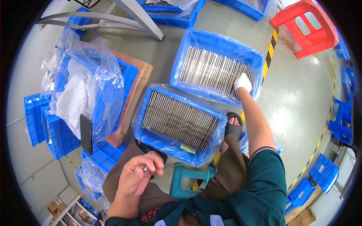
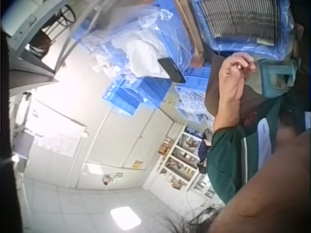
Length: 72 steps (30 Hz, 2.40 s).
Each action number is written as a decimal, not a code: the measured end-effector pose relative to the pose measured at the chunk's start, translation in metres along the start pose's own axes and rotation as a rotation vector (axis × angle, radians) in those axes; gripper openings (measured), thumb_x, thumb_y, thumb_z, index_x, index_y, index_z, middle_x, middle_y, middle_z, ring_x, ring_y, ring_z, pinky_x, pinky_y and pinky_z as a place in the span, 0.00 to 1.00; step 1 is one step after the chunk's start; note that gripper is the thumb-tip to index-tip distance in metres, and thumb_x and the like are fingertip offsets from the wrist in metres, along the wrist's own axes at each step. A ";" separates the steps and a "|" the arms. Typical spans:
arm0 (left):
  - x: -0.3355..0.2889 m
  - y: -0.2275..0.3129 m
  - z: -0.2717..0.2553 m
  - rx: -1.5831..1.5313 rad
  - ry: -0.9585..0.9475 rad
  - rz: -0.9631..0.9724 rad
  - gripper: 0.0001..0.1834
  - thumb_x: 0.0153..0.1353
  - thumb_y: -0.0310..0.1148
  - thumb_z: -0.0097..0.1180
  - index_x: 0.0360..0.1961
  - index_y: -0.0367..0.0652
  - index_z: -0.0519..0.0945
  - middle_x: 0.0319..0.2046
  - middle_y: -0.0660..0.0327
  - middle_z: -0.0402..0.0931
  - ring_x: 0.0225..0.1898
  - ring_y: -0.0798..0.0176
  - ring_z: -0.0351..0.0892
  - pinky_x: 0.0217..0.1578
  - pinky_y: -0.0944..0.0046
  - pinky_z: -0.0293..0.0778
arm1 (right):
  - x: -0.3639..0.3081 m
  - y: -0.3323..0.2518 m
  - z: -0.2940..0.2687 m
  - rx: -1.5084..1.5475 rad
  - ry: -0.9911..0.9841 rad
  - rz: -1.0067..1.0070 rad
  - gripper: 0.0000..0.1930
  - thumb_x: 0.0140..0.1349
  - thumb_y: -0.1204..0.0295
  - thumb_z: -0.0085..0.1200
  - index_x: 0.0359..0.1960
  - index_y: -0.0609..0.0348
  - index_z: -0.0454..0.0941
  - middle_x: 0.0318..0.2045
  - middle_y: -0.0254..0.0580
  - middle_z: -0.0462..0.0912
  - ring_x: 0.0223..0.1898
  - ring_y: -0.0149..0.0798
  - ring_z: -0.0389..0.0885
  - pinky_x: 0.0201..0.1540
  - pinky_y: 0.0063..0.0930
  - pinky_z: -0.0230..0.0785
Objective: The recorder sorts metal rods by picking them up from one container, inspecting them, and placing them into another.
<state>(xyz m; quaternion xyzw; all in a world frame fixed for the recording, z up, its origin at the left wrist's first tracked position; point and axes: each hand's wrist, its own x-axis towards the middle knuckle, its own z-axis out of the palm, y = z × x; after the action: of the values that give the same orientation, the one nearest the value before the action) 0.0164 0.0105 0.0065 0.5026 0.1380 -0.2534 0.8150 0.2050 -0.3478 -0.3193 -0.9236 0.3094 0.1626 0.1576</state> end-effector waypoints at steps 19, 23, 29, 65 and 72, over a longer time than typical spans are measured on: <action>-0.002 -0.001 0.005 0.007 -0.011 0.002 0.21 0.61 0.48 0.52 0.35 0.37 0.75 0.38 0.50 0.72 0.36 0.60 0.71 0.37 0.64 0.68 | 0.000 -0.006 0.007 -0.202 -0.185 -0.115 0.14 0.56 0.70 0.44 0.40 0.57 0.80 0.43 0.51 0.80 0.46 0.50 0.79 0.47 0.40 0.71; -0.009 -0.004 0.002 -0.010 -0.007 -0.001 0.20 0.61 0.46 0.52 0.36 0.36 0.75 0.39 0.48 0.72 0.36 0.59 0.73 0.39 0.62 0.69 | 0.015 0.002 0.011 -0.335 -0.342 -0.224 0.19 0.55 0.64 0.45 0.45 0.57 0.79 0.47 0.53 0.78 0.51 0.51 0.76 0.53 0.39 0.67; -0.022 0.006 -0.008 0.014 0.001 0.064 0.21 0.61 0.47 0.52 0.35 0.35 0.74 0.34 0.52 0.72 0.34 0.62 0.72 0.37 0.66 0.69 | 0.009 -0.056 -0.071 -0.185 -0.080 -0.607 0.18 0.55 0.60 0.45 0.39 0.59 0.79 0.38 0.59 0.78 0.42 0.56 0.78 0.47 0.43 0.69; -0.076 0.029 -0.037 -0.206 -0.017 0.262 0.16 0.64 0.44 0.50 0.32 0.41 0.77 0.27 0.65 0.73 0.28 0.72 0.71 0.33 0.74 0.67 | -0.338 -0.025 0.116 0.153 -0.119 0.608 0.20 0.46 0.64 0.56 0.42 0.61 0.79 0.44 0.52 0.80 0.48 0.47 0.78 0.49 0.33 0.72; -0.075 0.031 -0.037 -0.157 -0.050 0.266 0.21 0.66 0.47 0.45 0.37 0.36 0.72 0.29 0.58 0.71 0.30 0.65 0.69 0.34 0.67 0.69 | -0.330 -0.036 0.109 0.130 -0.127 0.575 0.12 0.51 0.71 0.55 0.37 0.61 0.81 0.40 0.50 0.82 0.44 0.46 0.81 0.45 0.35 0.74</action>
<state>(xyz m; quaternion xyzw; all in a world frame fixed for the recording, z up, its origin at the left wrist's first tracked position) -0.0281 0.0751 0.0487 0.4447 0.0694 -0.1443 0.8812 -0.0439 -0.1067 -0.2789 -0.7743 0.5573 0.2378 0.1827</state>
